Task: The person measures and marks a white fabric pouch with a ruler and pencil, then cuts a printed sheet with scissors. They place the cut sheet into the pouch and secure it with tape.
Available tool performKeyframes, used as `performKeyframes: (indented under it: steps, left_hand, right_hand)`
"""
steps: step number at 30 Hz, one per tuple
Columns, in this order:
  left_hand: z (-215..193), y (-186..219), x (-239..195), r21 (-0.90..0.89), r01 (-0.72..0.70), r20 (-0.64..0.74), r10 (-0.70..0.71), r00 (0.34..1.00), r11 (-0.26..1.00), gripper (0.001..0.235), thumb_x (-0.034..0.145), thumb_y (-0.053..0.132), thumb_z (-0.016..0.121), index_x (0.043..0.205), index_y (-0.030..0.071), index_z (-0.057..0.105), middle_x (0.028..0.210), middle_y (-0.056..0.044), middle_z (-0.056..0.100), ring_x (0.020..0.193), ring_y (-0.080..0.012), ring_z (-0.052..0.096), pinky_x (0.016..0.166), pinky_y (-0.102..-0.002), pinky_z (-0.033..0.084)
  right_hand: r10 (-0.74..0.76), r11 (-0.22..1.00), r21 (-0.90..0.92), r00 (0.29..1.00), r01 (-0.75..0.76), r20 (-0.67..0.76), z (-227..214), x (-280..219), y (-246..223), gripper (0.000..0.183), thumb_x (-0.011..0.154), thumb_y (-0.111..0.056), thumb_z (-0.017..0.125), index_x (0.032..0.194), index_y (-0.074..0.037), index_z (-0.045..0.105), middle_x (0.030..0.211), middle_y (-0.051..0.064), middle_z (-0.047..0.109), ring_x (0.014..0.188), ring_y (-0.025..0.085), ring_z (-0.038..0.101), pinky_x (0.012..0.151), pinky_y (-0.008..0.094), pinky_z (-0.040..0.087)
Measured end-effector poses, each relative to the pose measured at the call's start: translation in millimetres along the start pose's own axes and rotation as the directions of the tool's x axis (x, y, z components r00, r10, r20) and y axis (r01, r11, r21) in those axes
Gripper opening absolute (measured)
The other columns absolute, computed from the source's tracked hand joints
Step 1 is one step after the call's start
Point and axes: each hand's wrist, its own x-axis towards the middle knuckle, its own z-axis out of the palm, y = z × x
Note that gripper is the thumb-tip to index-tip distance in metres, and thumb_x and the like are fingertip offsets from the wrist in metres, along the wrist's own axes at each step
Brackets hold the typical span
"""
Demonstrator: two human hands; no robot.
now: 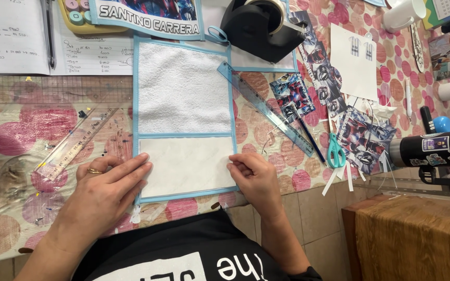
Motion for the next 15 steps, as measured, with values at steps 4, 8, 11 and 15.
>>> performKeyframes:
  steps: [4,8,11,15]
  left_hand:
    - [0.0,0.2,-1.0,0.011,0.004,0.006,-0.004,1.000,1.000,0.033,0.096,0.035,0.063,0.128,0.032,0.069,0.143,0.013,0.064,0.116,-0.0190,0.062,0.100,-0.041,0.033]
    - [-1.1,0.1,-0.2,0.009,-0.002,0.001,0.002,1.000,1.000,0.032,0.096,0.034,0.063,0.127,0.032,0.070,0.141,0.012,0.065,0.115,-0.0199,0.061,0.099,-0.040,0.032]
    - [0.8,-0.5,-2.1,0.004,0.002,-0.004,-0.002,1.000,1.000,0.032,0.096,0.034,0.063,0.127,0.033,0.069,0.143,0.013,0.064,0.113,-0.0208,0.062,0.102,-0.040,0.030]
    - [-0.2,-0.2,-1.2,0.004,-0.001,-0.007,0.001,1.000,1.000,0.032,0.095,0.034,0.064,0.127,0.033,0.069,0.142,0.013,0.065,0.114,-0.0222,0.061,0.105,-0.040,0.031]
  right_hand:
    - [0.000,1.000,-0.016,1.000,0.000,-0.001,0.2,0.1,1.4,0.011,0.087,-0.006,0.076,0.098,-0.005,0.078,0.089,0.005,0.072,0.071,0.008,0.068,0.062,0.018,0.059]
    - [-0.045,0.998,-0.039,0.999,0.045,0.013,-1.5,0.8,1.0,0.013,0.088,-0.006,0.076,0.100,-0.004,0.077,0.090,0.006,0.073,0.073,0.009,0.069,0.062,0.018,0.060]
    - [-0.038,0.999,-0.032,0.999,0.038,0.003,-0.8,0.2,1.4,0.012,0.088,-0.007,0.076,0.100,-0.005,0.077,0.091,0.006,0.073,0.073,0.010,0.069,0.063,0.019,0.060]
    - [-0.015,1.000,-0.020,1.000,0.015,0.000,0.6,-0.6,3.7,0.012,0.088,-0.007,0.076,0.100,-0.005,0.077,0.090,0.006,0.072,0.072,0.009,0.070,0.063,0.018,0.060]
